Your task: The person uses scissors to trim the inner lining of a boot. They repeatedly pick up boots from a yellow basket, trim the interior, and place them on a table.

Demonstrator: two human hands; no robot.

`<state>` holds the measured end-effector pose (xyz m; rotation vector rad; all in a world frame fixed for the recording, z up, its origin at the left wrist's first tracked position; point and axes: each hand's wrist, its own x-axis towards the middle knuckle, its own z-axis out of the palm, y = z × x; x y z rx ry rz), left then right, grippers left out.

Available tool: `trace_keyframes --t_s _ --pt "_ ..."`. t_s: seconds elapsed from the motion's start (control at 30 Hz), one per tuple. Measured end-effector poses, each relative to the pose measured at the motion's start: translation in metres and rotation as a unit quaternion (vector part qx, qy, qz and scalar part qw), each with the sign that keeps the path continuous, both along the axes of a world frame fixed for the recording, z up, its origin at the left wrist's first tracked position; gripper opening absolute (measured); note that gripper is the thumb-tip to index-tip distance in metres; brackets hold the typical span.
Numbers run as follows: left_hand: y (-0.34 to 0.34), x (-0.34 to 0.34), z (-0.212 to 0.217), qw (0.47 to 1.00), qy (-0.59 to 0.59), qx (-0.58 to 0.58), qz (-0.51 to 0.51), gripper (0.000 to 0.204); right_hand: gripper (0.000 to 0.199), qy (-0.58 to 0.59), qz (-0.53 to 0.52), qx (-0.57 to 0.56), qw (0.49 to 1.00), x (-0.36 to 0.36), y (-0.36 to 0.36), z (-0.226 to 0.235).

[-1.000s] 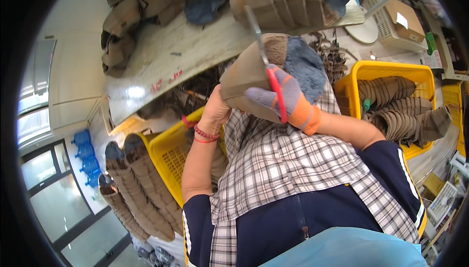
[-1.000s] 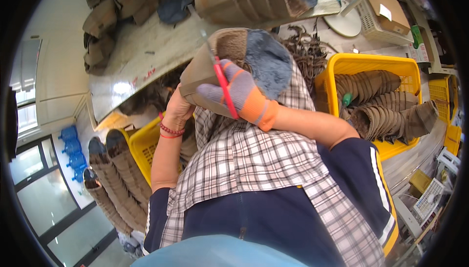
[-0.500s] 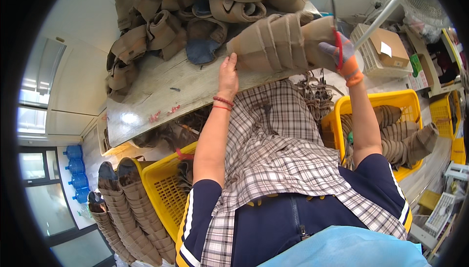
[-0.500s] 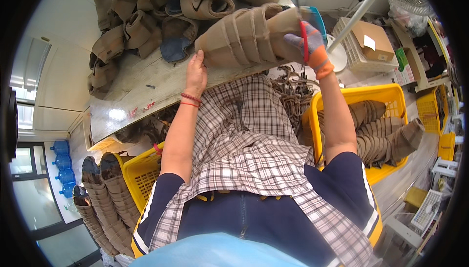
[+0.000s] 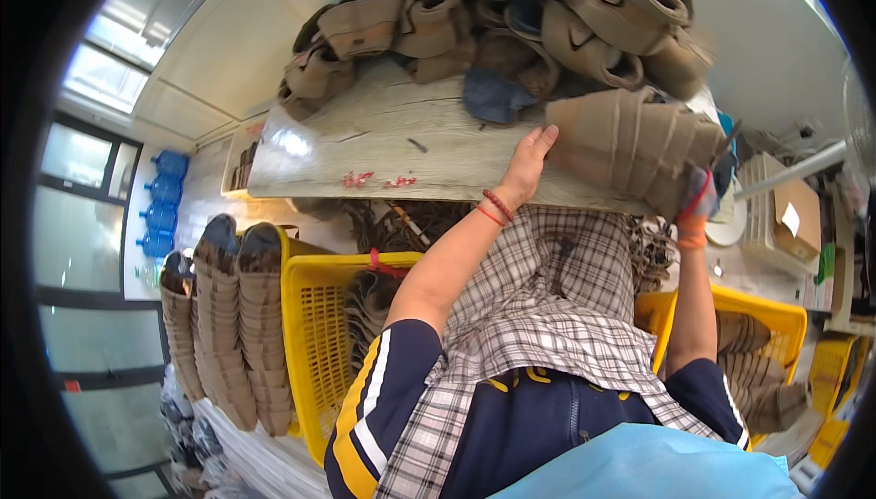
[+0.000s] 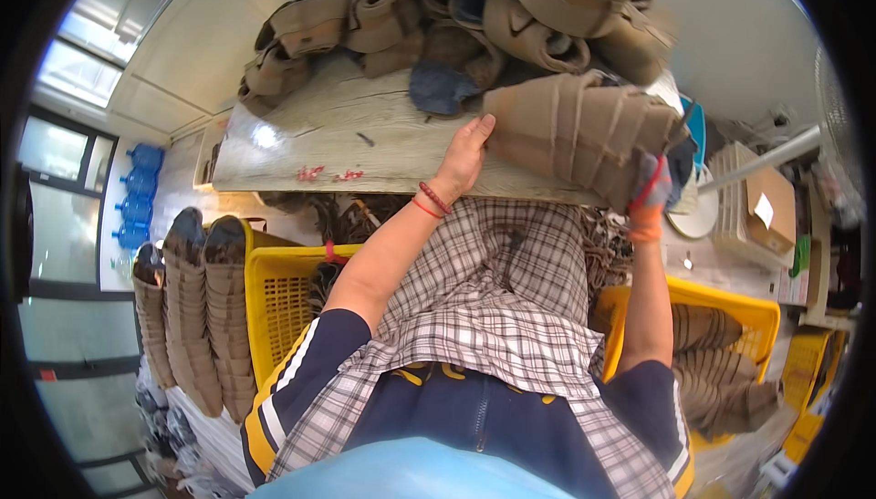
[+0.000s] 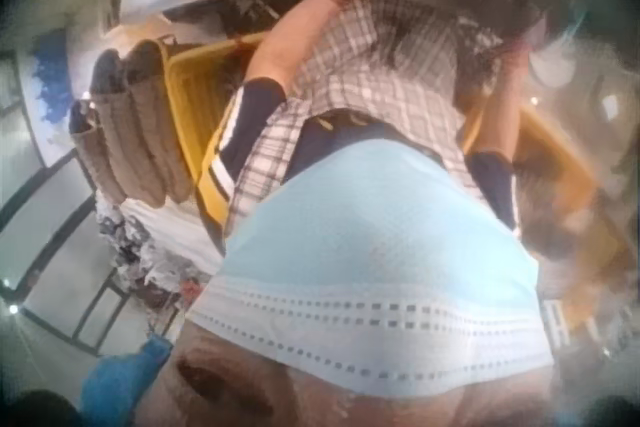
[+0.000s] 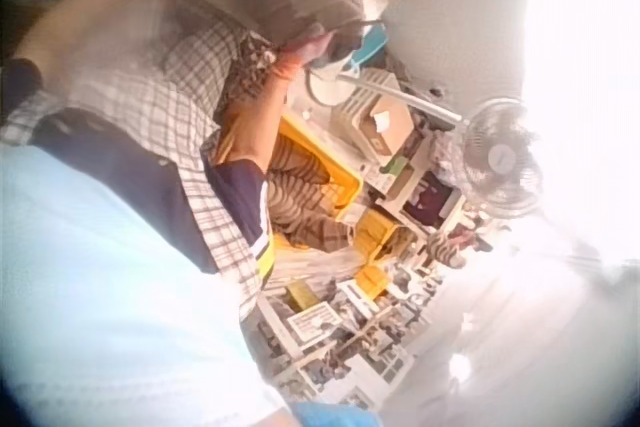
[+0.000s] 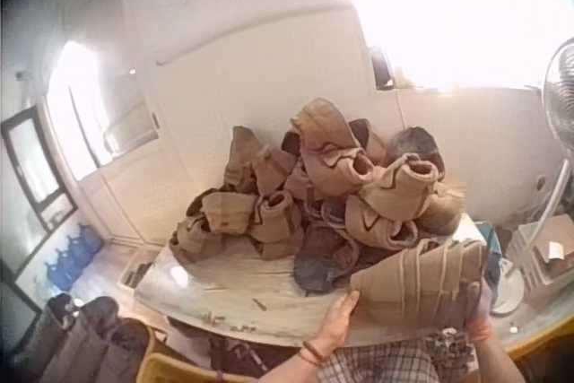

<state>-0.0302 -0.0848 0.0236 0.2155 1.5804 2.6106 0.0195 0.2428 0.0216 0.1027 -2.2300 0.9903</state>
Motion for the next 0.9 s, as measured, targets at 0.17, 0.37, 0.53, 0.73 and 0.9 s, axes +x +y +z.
trace_keyframes --t_s 0.17,0.37,0.53,0.73,0.9 --pt "-0.094 -0.044 0.006 0.856 0.086 -0.291 0.419 0.018 0.056 -0.053 0.142 -0.409 0.9 0.05 0.012 0.01" --pt "-0.236 -0.118 0.078 0.887 -0.134 0.036 0.439 0.028 0.066 -0.082 0.046 -0.494 0.864 0.118 0.046 -0.018" --pt "-0.249 -0.117 0.124 0.926 -0.146 0.13 0.322 0.035 0.063 -0.118 0.051 -0.509 0.851 0.145 0.023 -0.018" --pt "-0.265 -0.102 0.108 0.934 -0.092 0.214 0.27 0.042 0.053 -0.124 0.013 -0.42 0.899 0.165 -0.001 0.002" --pt "-0.249 -0.131 0.098 0.932 -0.056 0.234 0.27 0.032 0.042 -0.161 0.02 -0.46 0.873 0.17 -0.011 0.005"
